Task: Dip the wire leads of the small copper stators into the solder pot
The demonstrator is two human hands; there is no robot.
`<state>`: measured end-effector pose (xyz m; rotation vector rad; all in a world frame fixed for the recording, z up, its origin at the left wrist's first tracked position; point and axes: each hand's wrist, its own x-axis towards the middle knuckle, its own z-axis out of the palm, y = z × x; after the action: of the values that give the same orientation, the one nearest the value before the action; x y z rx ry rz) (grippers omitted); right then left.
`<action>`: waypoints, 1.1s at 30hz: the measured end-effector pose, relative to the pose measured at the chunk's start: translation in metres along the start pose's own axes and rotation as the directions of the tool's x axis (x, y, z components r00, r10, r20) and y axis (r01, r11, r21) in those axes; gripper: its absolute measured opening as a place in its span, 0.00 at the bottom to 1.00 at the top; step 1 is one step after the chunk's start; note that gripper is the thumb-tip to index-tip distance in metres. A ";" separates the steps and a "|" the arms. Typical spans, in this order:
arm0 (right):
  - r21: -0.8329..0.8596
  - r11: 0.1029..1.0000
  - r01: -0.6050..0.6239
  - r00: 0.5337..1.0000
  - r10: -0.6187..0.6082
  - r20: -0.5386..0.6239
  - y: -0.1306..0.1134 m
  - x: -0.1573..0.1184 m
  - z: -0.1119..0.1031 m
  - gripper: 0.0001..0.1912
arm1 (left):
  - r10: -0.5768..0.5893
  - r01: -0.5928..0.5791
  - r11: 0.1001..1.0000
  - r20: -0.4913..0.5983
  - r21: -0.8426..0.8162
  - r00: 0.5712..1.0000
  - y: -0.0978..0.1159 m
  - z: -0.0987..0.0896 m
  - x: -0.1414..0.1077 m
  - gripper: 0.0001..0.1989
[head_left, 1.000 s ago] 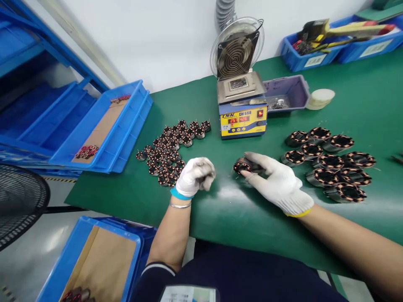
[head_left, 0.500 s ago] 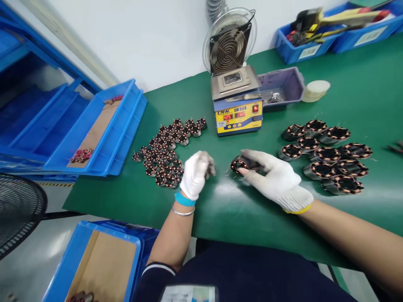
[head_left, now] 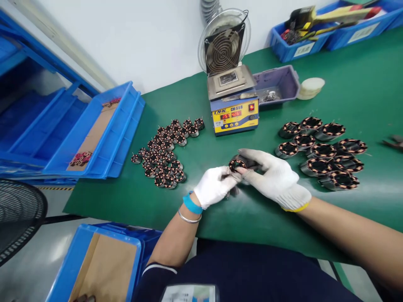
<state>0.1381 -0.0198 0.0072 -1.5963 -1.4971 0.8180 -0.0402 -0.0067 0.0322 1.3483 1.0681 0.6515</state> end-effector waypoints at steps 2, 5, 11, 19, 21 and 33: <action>0.004 1.000 0.003 1.000 -0.003 -0.004 -0.001 0.000 -0.001 0.25 | 0.000 -0.002 0.999 -0.039 -0.045 0.999 0.000 -0.003 -0.003 0.18; -0.008 1.000 0.006 1.000 -0.006 -0.020 -0.001 0.001 -0.002 0.25 | 0.105 -0.150 0.981 -0.322 -0.121 0.941 -0.001 -0.018 -0.007 0.19; -0.014 1.000 0.006 1.000 -0.006 -0.011 0.000 0.000 -0.002 0.25 | 0.165 -0.151 0.985 -0.220 0.079 0.962 0.000 -0.011 -0.005 0.17; 0.006 1.000 -0.024 0.999 0.024 -0.043 -0.007 0.007 -0.009 0.27 | 0.129 -0.186 0.970 -0.314 -0.156 0.941 -0.002 -0.007 -0.010 0.20; -0.027 0.999 0.024 0.997 -0.026 -0.069 -0.015 0.019 -0.018 0.26 | 0.152 -0.247 0.952 -0.421 -0.182 0.894 -0.008 -0.008 -0.005 0.25; -0.813 0.561 0.155 0.975 -0.218 0.036 -0.126 0.238 -0.066 0.38 | 0.073 -0.042 0.870 -0.045 0.492 0.996 -0.029 0.027 0.017 0.12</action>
<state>0.1573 0.2088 0.1625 -2.0019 -2.1136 -0.1398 -0.0151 -0.0080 -0.0025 1.8141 1.3049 0.4810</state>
